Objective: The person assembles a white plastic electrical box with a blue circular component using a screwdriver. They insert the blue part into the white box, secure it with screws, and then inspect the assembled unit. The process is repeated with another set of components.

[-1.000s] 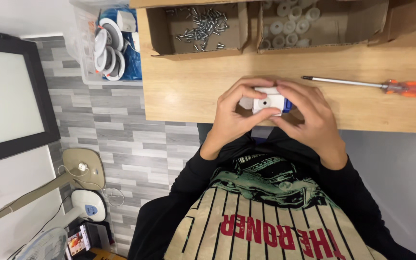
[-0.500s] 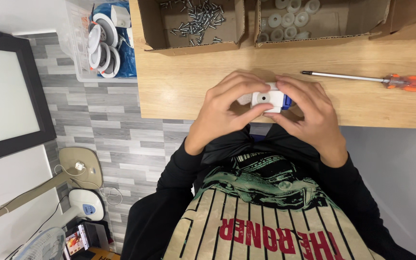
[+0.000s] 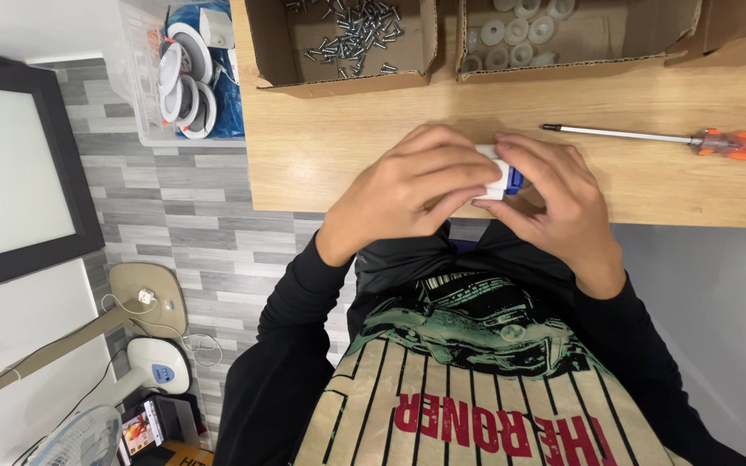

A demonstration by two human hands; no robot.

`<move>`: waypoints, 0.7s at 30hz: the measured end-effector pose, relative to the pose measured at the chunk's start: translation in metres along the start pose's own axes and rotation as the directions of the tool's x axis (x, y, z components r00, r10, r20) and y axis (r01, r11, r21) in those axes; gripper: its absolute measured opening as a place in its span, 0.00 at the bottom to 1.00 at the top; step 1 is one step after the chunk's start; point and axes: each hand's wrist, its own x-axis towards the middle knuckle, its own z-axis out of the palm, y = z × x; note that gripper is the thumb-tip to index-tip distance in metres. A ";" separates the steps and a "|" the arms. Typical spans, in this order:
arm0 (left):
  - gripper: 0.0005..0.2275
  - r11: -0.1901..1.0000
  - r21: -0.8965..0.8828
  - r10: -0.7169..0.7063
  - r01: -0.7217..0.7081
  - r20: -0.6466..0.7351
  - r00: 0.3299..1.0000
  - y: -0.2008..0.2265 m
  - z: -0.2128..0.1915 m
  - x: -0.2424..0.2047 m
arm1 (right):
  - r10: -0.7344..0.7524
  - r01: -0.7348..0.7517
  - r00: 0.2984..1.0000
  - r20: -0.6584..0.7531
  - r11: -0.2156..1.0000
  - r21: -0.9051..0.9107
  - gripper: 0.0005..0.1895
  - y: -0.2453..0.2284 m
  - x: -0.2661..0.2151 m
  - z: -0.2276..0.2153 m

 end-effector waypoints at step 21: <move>0.04 0.981 0.163 0.087 -0.101 0.095 0.992 -0.004 -0.012 0.011 | -0.015 0.015 1.000 -0.023 1.000 -0.014 0.28 0.001 0.002 0.001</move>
